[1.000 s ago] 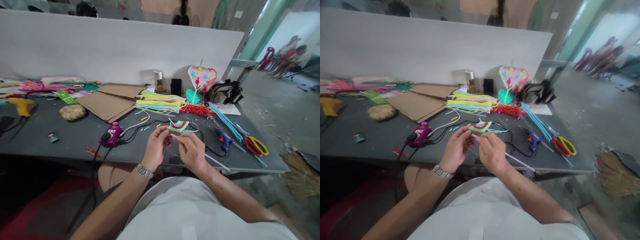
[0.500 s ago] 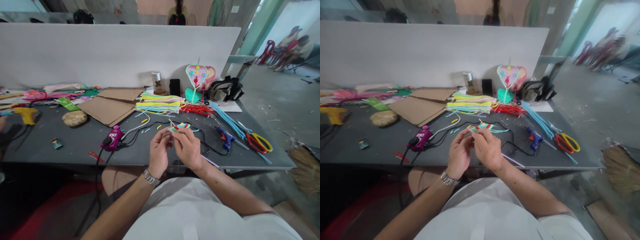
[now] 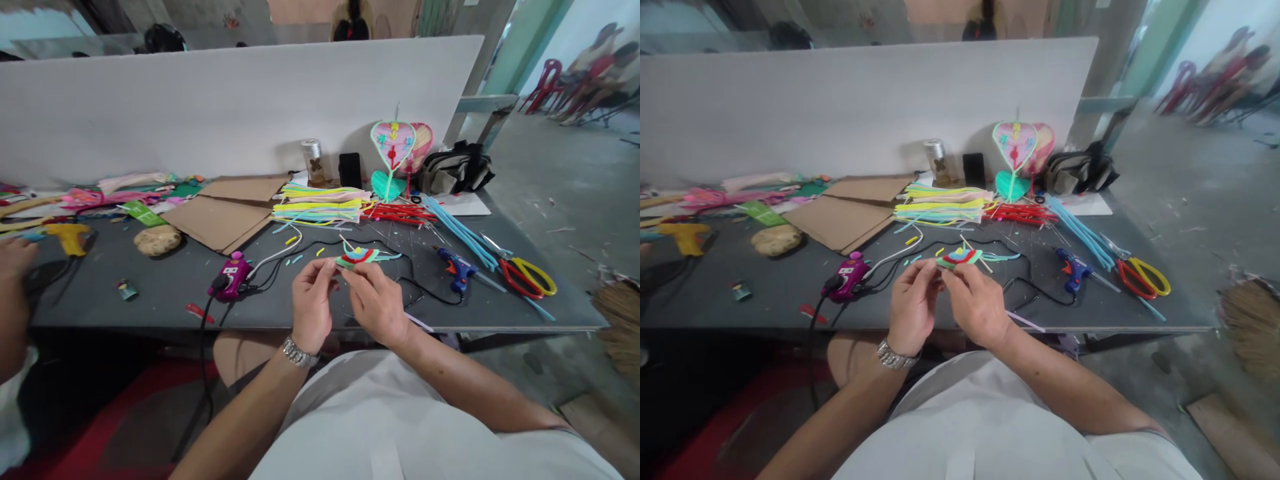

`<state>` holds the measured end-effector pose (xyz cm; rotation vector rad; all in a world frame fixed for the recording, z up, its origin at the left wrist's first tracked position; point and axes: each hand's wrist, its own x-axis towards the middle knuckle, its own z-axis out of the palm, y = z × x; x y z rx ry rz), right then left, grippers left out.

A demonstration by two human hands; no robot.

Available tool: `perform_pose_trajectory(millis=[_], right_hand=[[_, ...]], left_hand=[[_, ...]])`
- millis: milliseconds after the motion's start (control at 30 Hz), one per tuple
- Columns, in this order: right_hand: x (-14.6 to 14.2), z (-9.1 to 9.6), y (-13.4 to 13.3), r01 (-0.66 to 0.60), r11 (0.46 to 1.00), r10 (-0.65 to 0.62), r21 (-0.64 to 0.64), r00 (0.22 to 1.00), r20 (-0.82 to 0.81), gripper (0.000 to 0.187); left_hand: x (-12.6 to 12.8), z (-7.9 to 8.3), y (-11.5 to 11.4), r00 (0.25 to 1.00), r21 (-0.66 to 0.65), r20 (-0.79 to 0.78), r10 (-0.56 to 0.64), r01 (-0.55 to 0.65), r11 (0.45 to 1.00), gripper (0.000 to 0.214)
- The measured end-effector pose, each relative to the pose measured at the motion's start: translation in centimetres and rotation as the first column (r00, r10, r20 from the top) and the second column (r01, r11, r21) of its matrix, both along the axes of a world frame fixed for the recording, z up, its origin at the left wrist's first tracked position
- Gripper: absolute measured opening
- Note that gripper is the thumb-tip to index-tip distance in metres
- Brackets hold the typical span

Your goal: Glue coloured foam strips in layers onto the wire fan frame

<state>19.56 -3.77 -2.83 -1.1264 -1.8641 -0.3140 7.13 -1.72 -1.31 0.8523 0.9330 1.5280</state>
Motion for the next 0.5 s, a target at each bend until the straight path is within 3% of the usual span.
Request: perform_pose_trajectory(millis=[133, 267, 500], right_hand=[[1.9, -0.7, -0.8, 0.025, 0.999, -0.025, 0.034, 1.0, 0.003, 0.026], [3.6, -1.3, -0.7, 0.035, 0.997, -0.039, 0.071, 0.997, 0.061, 0.025], [4.1, -0.4, 0.5, 0.053, 0.993, -0.063, 0.108, 0.993, 0.095, 0.023]], left_hand=[[-0.7, 0.3, 0.1, 0.999, -0.053, 0.007, 0.05, -0.05, 0.997, 0.029], [-0.9, 0.5, 0.0, 1.0, -0.076, 0.014, -0.005, 0.006, 0.997, 0.032], [-1.0, 0.6, 0.1, 0.998, -0.058, 0.018, -0.064, 0.065, 0.996, 0.04]])
